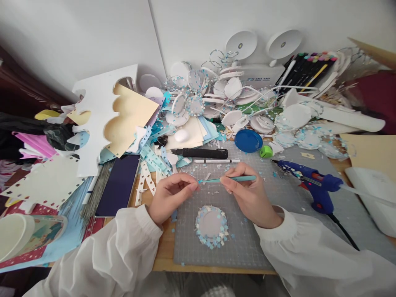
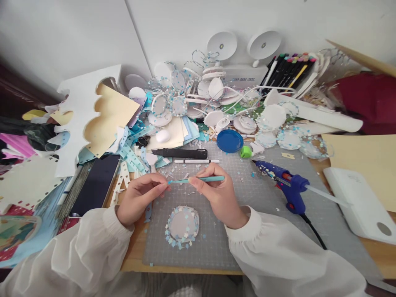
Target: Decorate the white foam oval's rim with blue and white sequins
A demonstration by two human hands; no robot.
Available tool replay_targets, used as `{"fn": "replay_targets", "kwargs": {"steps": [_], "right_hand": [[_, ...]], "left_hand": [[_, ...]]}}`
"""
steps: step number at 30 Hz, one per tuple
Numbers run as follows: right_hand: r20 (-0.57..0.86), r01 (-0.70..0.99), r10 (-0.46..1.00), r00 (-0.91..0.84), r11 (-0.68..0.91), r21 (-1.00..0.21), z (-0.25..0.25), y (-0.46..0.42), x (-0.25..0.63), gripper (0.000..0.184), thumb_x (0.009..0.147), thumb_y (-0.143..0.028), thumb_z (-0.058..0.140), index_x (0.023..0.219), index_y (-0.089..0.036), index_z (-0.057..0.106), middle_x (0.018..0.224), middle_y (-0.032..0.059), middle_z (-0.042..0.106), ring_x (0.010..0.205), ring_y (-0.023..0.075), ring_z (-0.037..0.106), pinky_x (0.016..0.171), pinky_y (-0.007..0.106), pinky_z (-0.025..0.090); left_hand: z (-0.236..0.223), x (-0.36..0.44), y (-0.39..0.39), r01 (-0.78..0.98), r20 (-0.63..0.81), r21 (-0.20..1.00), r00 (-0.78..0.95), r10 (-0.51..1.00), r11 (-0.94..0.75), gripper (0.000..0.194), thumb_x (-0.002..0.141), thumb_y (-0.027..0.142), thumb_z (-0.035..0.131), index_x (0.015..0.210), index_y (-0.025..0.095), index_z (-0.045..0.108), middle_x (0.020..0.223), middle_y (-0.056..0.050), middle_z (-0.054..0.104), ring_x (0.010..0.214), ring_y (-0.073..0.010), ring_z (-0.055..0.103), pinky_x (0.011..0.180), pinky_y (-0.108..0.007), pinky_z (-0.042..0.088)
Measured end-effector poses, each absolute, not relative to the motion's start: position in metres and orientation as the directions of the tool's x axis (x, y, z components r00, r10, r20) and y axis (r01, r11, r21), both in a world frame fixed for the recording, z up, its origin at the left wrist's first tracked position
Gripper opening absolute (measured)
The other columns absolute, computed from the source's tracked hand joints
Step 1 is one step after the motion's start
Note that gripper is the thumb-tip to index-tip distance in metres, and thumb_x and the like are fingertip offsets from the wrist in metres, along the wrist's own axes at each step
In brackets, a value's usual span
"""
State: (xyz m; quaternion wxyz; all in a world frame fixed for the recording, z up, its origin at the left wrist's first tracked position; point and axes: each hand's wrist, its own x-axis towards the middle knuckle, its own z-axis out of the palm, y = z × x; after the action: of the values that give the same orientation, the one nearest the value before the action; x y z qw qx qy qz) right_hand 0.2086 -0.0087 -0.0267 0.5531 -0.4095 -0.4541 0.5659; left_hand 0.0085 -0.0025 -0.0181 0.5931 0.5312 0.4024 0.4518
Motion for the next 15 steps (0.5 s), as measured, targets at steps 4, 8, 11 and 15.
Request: {"fn": "replay_targets", "kwargs": {"steps": [4,8,11,15], "right_hand": [[0.073,-0.262,0.995,-0.074,0.051,-0.964,-0.0268,-0.0096,0.2085,0.024,0.079,-0.020,0.070,0.069,-0.021,0.049,0.064,-0.0061,0.055,0.059,0.0092,0.049,0.058,0.027,0.035],[0.071,-0.279,0.994,-0.084,0.045,-0.959,-0.0254,-0.0102,0.2089,0.024,0.079,-0.020,0.070,0.069,-0.021,0.048,0.063,-0.0061,0.055,0.058,0.0092,0.049,0.057,0.027,0.035],[0.055,-0.282,0.997,-0.063,0.035,-0.959,-0.0240,-0.0098,0.2096,0.024,0.079,-0.022,0.071,0.069,-0.021,0.048,0.062,-0.0057,0.054,0.057,0.0096,0.048,0.057,0.027,0.035],[0.026,-0.281,0.999,-0.035,0.015,-0.960,-0.0230,-0.0088,0.2104,0.023,0.077,-0.025,0.072,0.070,-0.022,0.050,0.064,-0.0052,0.054,0.056,0.0092,0.046,0.055,0.027,0.033]], "left_hand": [[-0.0184,0.0095,-0.0034,-0.106,-0.002,0.994,0.276,0.961,0.032,0.006,0.077,0.023,0.070,0.076,0.017,0.070,0.072,-0.002,0.067,0.060,-0.0097,0.056,0.055,-0.021,0.045],[-0.0175,0.0088,-0.0031,-0.075,0.058,0.996,0.298,0.953,-0.038,0.008,0.081,0.021,0.066,0.076,0.017,0.070,0.071,-0.003,0.068,0.065,-0.0109,0.057,0.059,-0.022,0.046],[-0.0165,0.0084,-0.0027,-0.073,0.099,0.994,0.296,0.950,-0.081,0.007,0.081,0.020,0.066,0.077,0.017,0.071,0.071,-0.004,0.068,0.067,-0.0123,0.059,0.061,-0.023,0.047],[-0.0161,0.0088,-0.0029,-0.074,0.115,0.992,0.285,0.952,-0.097,0.007,0.080,0.022,0.067,0.078,0.017,0.071,0.071,-0.004,0.068,0.069,-0.0144,0.060,0.063,-0.026,0.049]]}}
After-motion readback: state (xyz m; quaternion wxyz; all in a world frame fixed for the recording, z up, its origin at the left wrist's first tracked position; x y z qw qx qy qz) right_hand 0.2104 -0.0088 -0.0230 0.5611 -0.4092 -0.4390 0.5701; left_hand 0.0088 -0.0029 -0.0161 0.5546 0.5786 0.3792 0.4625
